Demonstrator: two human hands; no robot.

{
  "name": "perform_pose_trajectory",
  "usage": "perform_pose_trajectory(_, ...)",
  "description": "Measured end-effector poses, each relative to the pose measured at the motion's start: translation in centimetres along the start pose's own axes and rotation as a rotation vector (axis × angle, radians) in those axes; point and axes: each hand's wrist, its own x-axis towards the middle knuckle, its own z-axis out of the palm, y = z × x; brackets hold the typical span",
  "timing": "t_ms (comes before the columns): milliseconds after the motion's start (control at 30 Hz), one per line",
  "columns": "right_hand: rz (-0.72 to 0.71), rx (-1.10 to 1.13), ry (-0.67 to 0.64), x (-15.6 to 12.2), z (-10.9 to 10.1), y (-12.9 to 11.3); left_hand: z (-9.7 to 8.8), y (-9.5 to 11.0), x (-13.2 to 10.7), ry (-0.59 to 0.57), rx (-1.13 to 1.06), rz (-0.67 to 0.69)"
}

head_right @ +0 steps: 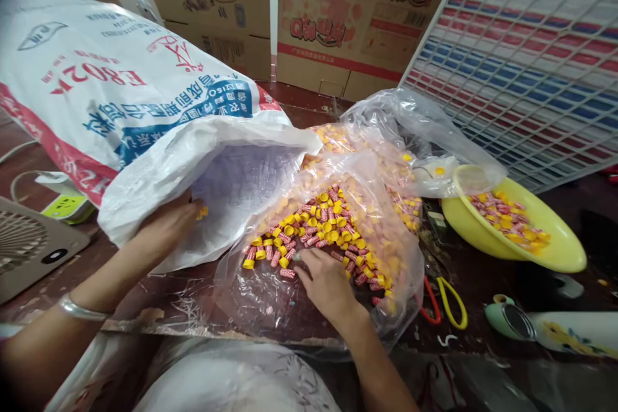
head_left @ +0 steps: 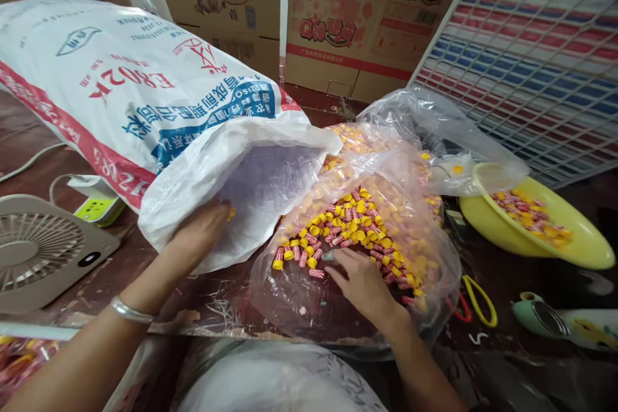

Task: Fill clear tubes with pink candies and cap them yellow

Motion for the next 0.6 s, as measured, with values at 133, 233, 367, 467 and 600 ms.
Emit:
perform_pose_trajectory(133, -0.105, -0.072, -0.085, 0.1, 1.4, -1.6, -0.4, 1.4, -0.4, -0.025, -0.058, -0.032)
perform_pose_trajectory(233, -0.153, -0.084, -0.082, 0.2, 2.0, -1.7, -1.6, 3.8, -2.1, -0.082, -0.258, -0.03)
perform_pose_trajectory(367, -0.143, -0.006, -0.001, 0.6, 1.6, -1.2, -2.8, 7.1, -4.9, -0.232, -0.667, 0.04)
perform_pose_trajectory(467, -0.154, -0.037, 0.068, 1.1, 1.1, -1.0, -2.4, 8.6, -6.5, -0.393, -0.908, -0.005)
perform_pose_trajectory(600, -0.283, -0.111, -0.081, 1.9, 1.4, -0.9, -0.8, 9.6, -7.6, -0.508, -1.105, -0.084)
